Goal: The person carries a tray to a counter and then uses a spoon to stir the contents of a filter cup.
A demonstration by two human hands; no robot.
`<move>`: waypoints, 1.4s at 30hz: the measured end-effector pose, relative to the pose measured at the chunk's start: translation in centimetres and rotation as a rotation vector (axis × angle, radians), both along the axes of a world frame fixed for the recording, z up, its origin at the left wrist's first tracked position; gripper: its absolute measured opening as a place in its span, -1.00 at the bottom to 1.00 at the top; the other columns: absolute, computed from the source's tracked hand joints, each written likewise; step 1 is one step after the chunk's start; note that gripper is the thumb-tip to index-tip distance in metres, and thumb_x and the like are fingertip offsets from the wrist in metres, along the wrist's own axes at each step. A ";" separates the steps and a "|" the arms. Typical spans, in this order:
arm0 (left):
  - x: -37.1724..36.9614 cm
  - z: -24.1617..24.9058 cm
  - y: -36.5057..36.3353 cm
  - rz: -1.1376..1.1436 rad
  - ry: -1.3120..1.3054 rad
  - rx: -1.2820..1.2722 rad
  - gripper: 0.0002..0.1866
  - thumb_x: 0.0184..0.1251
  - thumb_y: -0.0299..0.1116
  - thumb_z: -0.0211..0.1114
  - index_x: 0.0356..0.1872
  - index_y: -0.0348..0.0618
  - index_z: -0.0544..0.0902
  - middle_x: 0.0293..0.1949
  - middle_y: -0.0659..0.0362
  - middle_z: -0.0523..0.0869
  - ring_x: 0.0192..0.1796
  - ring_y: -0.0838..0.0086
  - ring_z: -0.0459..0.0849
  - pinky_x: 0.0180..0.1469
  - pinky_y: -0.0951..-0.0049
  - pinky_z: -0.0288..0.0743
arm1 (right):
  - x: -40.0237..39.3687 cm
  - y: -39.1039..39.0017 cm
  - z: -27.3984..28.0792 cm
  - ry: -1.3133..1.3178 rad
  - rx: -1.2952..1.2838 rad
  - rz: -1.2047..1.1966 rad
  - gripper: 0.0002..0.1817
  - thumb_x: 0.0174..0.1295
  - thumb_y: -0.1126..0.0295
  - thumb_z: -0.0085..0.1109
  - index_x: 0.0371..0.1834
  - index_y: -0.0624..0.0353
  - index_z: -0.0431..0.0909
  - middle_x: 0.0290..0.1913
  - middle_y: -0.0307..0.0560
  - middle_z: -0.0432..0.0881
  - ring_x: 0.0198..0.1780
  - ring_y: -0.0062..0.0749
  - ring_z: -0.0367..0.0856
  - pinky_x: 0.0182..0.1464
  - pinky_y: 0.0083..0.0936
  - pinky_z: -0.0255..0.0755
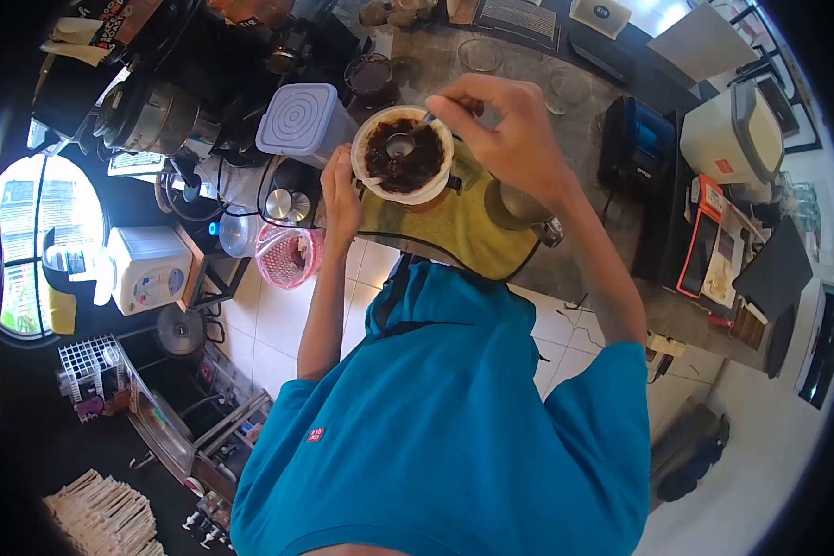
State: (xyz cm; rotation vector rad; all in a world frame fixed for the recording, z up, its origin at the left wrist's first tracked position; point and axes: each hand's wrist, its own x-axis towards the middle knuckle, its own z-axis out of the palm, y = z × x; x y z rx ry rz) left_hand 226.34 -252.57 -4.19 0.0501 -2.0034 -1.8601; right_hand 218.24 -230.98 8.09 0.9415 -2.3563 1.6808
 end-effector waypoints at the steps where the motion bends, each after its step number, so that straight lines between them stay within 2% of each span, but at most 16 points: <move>1: 0.0 -0.1 0.2 0.005 0.001 -0.001 -0.66 0.58 -0.27 -0.17 -0.37 -0.22 0.46 -0.48 0.34 0.38 -0.40 0.66 0.27 -0.35 0.57 0.19 | 0.1 0.0 0.6 0.104 0.034 0.036 -0.83 0.22 0.39 0.28 -0.35 0.32 0.64 -0.55 -0.15 0.57 -0.50 -0.54 0.49 -0.36 -0.60 0.37; 3: 0.3 -0.5 0.5 0.155 -0.127 -0.096 -0.63 0.58 -0.20 -0.11 -0.14 -0.34 0.53 -0.26 0.16 0.59 -0.17 0.47 0.50 -0.02 0.47 0.37 | 0.0 0.1 0.7 0.208 0.064 0.077 -0.85 0.20 0.41 0.29 -0.35 0.32 0.65 -0.52 -0.09 0.58 -0.49 -0.47 0.53 -0.33 -0.57 0.41; 6: -0.2 -1.0 -0.1 0.106 -0.128 -0.137 -0.59 0.59 -0.18 -0.09 -0.05 -0.40 0.54 -0.19 0.08 0.63 -0.09 0.39 0.55 0.09 0.43 0.37 | -0.5 0.3 0.2 0.250 0.039 0.164 -0.88 0.18 0.45 0.30 -0.38 0.30 0.66 -0.49 -0.04 0.60 -0.50 -0.40 0.54 -0.35 -0.54 0.43; 7: -0.4 -0.9 0.0 0.114 -0.121 -0.137 -0.59 0.59 -0.18 -0.09 -0.05 -0.40 0.54 -0.19 0.08 0.63 -0.09 0.39 0.55 0.09 0.43 0.37 | -0.6 0.6 0.2 0.252 0.030 0.159 -0.89 0.19 0.49 0.28 -0.38 0.34 0.64 -0.51 -0.10 0.59 -0.48 -0.49 0.52 -0.36 -0.58 0.39; 9: -0.7 -0.7 0.3 0.077 0.035 -0.075 -0.62 0.60 -0.26 -0.16 -0.42 -0.27 0.43 -0.53 0.25 0.40 -0.40 0.62 0.32 -0.35 0.50 0.25 | -1.0 1.0 -0.5 0.254 0.021 0.162 -0.90 0.21 0.53 0.27 -0.37 0.38 0.61 -0.53 -0.15 0.57 -0.46 -0.57 0.50 -0.37 -0.62 0.36; 10: -0.6 -0.9 0.3 0.083 0.037 -0.076 -0.62 0.60 -0.26 -0.16 -0.42 -0.27 0.43 -0.53 0.25 0.40 -0.40 0.62 0.32 -0.35 0.50 0.25 | -1.3 1.2 -1.2 0.145 -0.007 0.112 -0.88 0.21 0.48 0.28 -0.37 0.33 0.63 -0.53 -0.14 0.58 -0.48 -0.57 0.51 -0.39 -0.61 0.37; 12: -0.2 -1.2 0.4 0.152 -0.092 -0.065 -0.62 0.58 -0.22 -0.09 -0.09 -0.39 0.55 -0.20 0.10 0.62 -0.10 0.49 0.54 0.04 0.47 0.40 | -1.8 1.3 -1.7 0.035 -0.033 0.064 -0.86 0.22 0.42 0.29 -0.38 0.29 0.65 -0.53 -0.13 0.59 -0.50 -0.56 0.52 -0.42 -0.60 0.37; 14: 0.0 -1.1 0.5 0.138 -0.078 -0.032 -0.62 0.58 -0.21 -0.09 -0.12 -0.38 0.55 -0.23 0.12 0.61 -0.12 0.51 0.53 0.02 0.50 0.40 | -2.5 1.4 -1.9 -0.338 -0.160 0.018 -0.81 0.26 0.35 0.26 -0.43 0.25 0.63 -0.55 -0.23 0.59 -0.53 -0.65 0.45 -0.45 -0.66 0.28; 17: -0.1 -0.3 0.5 0.084 -0.046 -0.005 -0.61 0.57 -0.21 -0.09 -0.18 -0.38 0.55 -0.27 0.15 0.59 -0.17 0.55 0.51 -0.01 0.54 0.38 | -4.3 1.3 -2.9 -0.537 -0.332 0.014 -0.77 0.29 0.32 0.24 -0.47 0.21 0.61 -0.53 -0.29 0.59 -0.54 -0.69 0.40 -0.45 -0.68 0.23; 22: -0.2 -0.2 0.4 0.046 0.005 -0.040 -0.60 0.57 -0.17 -0.13 -0.22 -0.32 0.54 -0.24 0.17 0.58 -0.18 0.56 0.49 -0.03 0.58 0.36 | -7.6 -0.6 -4.3 -0.646 -0.490 -0.008 -0.77 0.29 0.32 0.24 -0.46 0.23 0.62 -0.51 -0.26 0.60 -0.51 -0.67 0.43 -0.42 -0.68 0.26; 24: 0.0 -0.9 0.5 0.064 0.034 0.067 -0.67 0.56 -0.24 -0.11 -0.21 -0.31 0.51 -0.15 0.09 0.58 -0.14 0.48 0.50 -0.03 0.48 0.36 | -9.4 -2.0 -5.4 -0.683 -0.543 -0.018 -0.78 0.29 0.33 0.23 -0.45 0.23 0.63 -0.48 -0.23 0.62 -0.49 -0.66 0.45 -0.40 -0.69 0.29; 25: 0.3 -1.2 0.5 0.050 -0.002 0.104 -0.65 0.56 -0.18 -0.09 -0.11 -0.31 0.50 -0.04 0.05 0.58 -0.07 0.44 0.50 0.03 0.45 0.35 | -10.3 -2.8 -5.9 -0.656 -0.504 -0.051 -0.78 0.30 0.33 0.23 -0.41 0.26 0.64 -0.46 -0.19 0.65 -0.47 -0.64 0.50 -0.37 -0.69 0.33; 30: 1.3 -0.4 0.7 0.013 0.065 0.048 -0.51 0.56 -0.02 -0.10 0.04 -0.32 0.49 0.01 0.02 0.57 0.03 0.38 0.52 0.13 0.39 0.34 | -13.6 -6.8 -9.3 -0.501 -0.309 -0.095 -0.76 0.31 0.34 0.22 -0.30 0.36 0.66 -0.38 -0.07 0.73 -0.43 -0.54 0.65 -0.31 -0.63 0.46; 32: 1.7 -0.3 0.3 -0.051 -0.082 0.089 -0.45 0.55 0.05 -0.12 0.08 -0.33 0.48 0.03 0.01 0.57 0.09 0.35 0.52 0.19 0.37 0.31 | -14.3 -8.0 -10.2 -0.426 -0.158 -0.049 -0.72 0.31 0.32 0.20 -0.27 0.41 0.67 -0.39 -0.05 0.74 -0.44 -0.50 0.70 -0.34 -0.57 0.50; 36: 1.6 -1.3 -0.9 -0.093 -0.032 -0.017 -0.32 0.52 0.18 -0.17 0.15 -0.34 0.45 0.13 -0.03 0.52 0.21 0.27 0.46 0.28 0.32 0.24 | -14.5 -9.4 -11.5 -0.355 -0.031 -0.072 -0.70 0.31 0.29 0.20 -0.27 0.40 0.68 -0.43 -0.06 0.74 -0.45 -0.52 0.70 -0.36 -0.55 0.52; 42: 1.2 -1.0 -2.2 -0.279 -0.073 0.078 -0.15 0.45 0.31 -0.19 0.35 -0.36 0.28 0.29 -0.09 0.41 0.37 0.17 0.34 0.43 0.24 0.10 | -13.9 -7.3 -10.9 -0.300 0.299 -0.127 -0.65 0.28 0.20 0.23 -0.22 0.35 0.70 -0.46 -0.09 0.73 -0.48 -0.54 0.69 -0.36 -0.57 0.50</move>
